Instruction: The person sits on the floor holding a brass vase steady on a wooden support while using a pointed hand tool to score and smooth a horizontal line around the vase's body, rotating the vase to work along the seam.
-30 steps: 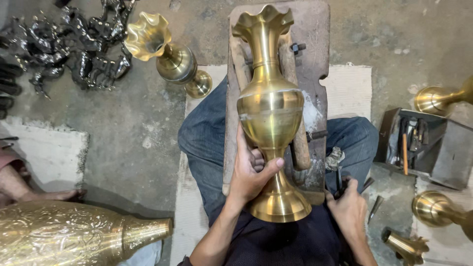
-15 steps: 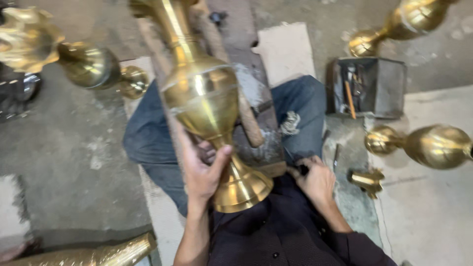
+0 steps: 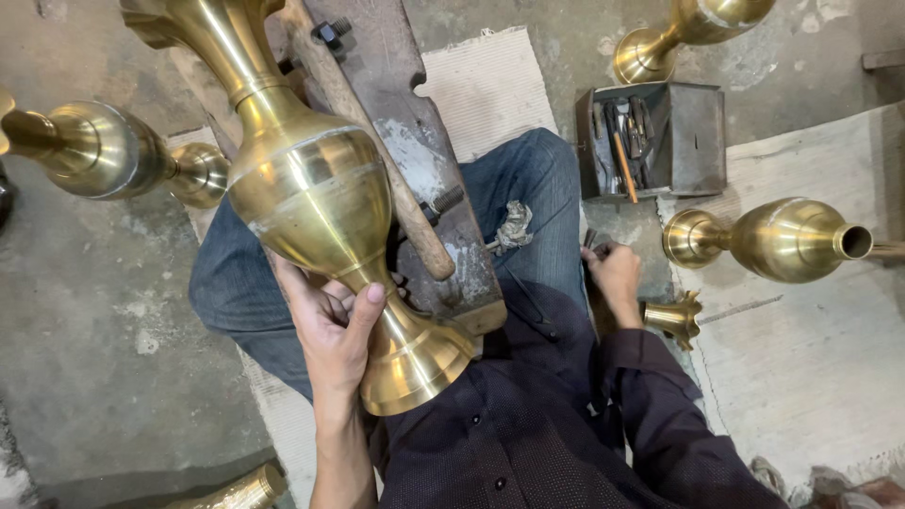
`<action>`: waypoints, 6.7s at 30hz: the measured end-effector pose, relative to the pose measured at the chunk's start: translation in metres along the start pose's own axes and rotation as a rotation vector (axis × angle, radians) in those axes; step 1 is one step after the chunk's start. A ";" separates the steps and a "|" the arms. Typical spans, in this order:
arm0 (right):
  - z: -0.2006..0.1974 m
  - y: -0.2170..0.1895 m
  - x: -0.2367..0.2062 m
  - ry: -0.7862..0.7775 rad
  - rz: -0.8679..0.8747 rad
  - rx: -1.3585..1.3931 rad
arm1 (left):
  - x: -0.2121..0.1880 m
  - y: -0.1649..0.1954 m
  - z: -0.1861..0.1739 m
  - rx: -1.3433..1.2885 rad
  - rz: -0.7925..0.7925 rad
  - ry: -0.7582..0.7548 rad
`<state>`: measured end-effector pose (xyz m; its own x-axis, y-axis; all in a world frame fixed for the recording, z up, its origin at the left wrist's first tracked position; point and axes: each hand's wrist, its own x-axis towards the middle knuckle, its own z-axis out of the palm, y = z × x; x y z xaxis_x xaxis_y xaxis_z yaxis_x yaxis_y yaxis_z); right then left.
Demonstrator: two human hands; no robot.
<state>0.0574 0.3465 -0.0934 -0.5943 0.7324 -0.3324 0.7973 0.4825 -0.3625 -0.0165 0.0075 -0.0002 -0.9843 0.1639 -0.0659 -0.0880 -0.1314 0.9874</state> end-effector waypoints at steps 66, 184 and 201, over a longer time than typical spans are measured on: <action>-0.043 -0.264 -0.108 -0.119 -1.091 0.937 | 0.022 0.016 -0.009 0.012 -0.030 -0.038; -0.017 -0.227 -0.095 -0.108 -1.256 1.053 | 0.015 0.005 -0.005 0.072 0.019 -0.045; -0.009 -0.219 -0.083 -0.124 -1.440 1.090 | 0.016 0.009 -0.004 0.029 0.054 -0.038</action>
<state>-0.0673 0.1841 0.0213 -0.7269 0.0099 0.6867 -0.6822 0.1037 -0.7237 -0.0337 0.0047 0.0070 -0.9810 0.1941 -0.0071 -0.0295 -0.1133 0.9931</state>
